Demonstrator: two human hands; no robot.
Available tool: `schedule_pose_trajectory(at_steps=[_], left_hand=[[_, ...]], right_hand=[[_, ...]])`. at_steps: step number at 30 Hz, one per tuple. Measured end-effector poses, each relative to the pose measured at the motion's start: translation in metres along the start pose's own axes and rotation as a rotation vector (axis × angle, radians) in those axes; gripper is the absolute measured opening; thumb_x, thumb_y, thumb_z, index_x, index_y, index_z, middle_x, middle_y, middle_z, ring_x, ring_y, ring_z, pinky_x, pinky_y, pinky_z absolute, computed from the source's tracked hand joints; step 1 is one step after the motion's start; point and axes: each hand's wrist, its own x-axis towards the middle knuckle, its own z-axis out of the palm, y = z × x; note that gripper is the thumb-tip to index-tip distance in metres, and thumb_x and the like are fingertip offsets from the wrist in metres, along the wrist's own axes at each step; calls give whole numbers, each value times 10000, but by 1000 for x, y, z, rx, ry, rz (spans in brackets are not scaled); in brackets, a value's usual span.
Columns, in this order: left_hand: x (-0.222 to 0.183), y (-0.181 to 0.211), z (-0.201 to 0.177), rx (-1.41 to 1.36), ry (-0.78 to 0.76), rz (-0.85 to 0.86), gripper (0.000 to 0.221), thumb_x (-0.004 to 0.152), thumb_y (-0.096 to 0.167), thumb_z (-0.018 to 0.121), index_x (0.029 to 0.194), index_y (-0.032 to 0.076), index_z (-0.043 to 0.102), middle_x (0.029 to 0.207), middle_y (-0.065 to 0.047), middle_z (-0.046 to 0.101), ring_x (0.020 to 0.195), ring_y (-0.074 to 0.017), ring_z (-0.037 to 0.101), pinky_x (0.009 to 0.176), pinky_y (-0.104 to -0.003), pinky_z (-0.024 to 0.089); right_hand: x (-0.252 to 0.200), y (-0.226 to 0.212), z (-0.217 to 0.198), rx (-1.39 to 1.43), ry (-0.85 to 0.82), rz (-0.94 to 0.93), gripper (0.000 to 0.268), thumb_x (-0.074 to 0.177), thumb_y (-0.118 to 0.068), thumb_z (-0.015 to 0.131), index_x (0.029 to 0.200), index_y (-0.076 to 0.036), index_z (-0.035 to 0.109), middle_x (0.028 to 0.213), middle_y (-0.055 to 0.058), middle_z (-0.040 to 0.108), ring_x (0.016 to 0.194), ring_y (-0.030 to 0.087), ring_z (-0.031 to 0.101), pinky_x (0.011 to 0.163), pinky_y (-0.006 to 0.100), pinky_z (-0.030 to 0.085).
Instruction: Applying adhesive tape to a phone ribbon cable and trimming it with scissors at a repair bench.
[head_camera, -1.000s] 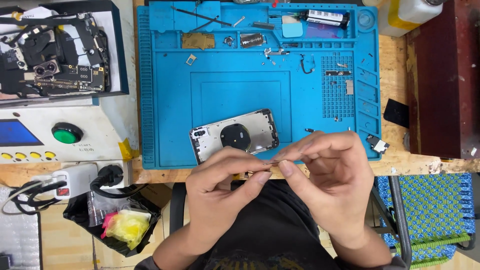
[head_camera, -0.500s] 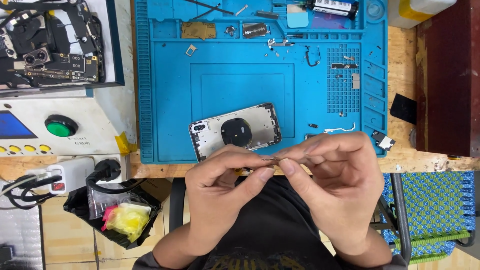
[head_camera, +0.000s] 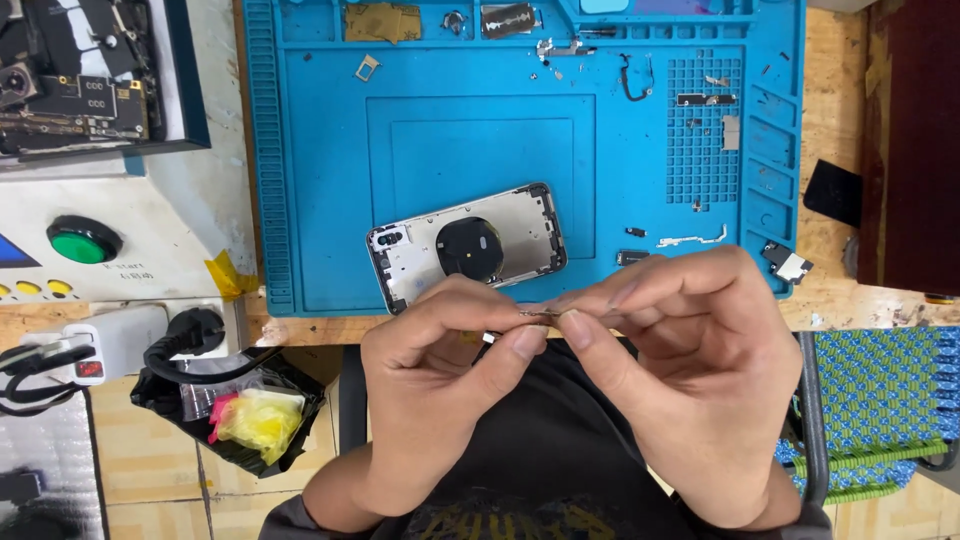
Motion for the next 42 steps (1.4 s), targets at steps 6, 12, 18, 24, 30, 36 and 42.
schedule_pose_trajectory(at_steps=[6, 12, 18, 24, 30, 36, 42], left_hand=[[-1, -1, 0, 35, -8, -3, 95, 761, 43, 607, 841, 87, 585, 755, -50, 579, 718, -150, 574, 647, -243, 498], [-1, 0, 1, 29, 6, 6, 103, 760, 27, 602, 845, 82, 582, 764, -57, 566, 737, -159, 583, 678, -247, 534], [-1, -2, 0, 45, 17, 23, 111, 755, 26, 609, 846, 85, 583, 769, -58, 576, 739, -158, 588, 677, -245, 539], [-1, -4, 0, 31, 18, 20, 117, 754, 26, 610, 852, 82, 582, 780, -63, 576, 754, -168, 591, 681, -253, 546], [0, -4, 0, 51, 41, 23, 115, 735, 13, 622, 829, 71, 590, 753, -67, 583, 725, -156, 591, 659, -237, 534], [1, -3, 0, 67, 43, 27, 109, 737, 18, 619, 819, 81, 584, 754, -64, 584, 740, -161, 603, 669, -245, 545], [2, -3, 0, 42, 34, 24, 112, 743, 0, 608, 824, 72, 578, 752, -65, 575, 737, -159, 590, 677, -247, 546]], right_hand=[[-1, -1, 0, -1, 6, 20, 224, 705, 75, 577, 807, -24, 405, 726, 136, 576, 707, 209, 641, 687, 252, 560], [-1, -1, 0, -10, 2, 7, 241, 695, 87, 581, 806, -25, 399, 724, 140, 581, 708, 211, 648, 693, 248, 565], [-1, -1, 0, -34, 9, 11, 241, 683, 77, 596, 806, -18, 412, 727, 135, 580, 705, 209, 652, 684, 244, 568], [-1, 0, 0, -2, -15, 8, 239, 688, 84, 584, 808, -14, 403, 726, 147, 587, 707, 208, 648, 702, 240, 556], [1, 1, 0, -21, -18, 8, 232, 686, 79, 590, 806, -12, 413, 730, 141, 584, 711, 208, 654, 691, 240, 563], [1, 2, 0, -11, -27, 3, 236, 686, 75, 591, 811, -16, 412, 734, 140, 590, 712, 202, 650, 702, 239, 555], [2, 2, -1, -5, -44, -7, 240, 685, 78, 588, 817, -7, 407, 737, 144, 589, 721, 212, 653, 708, 244, 558]])
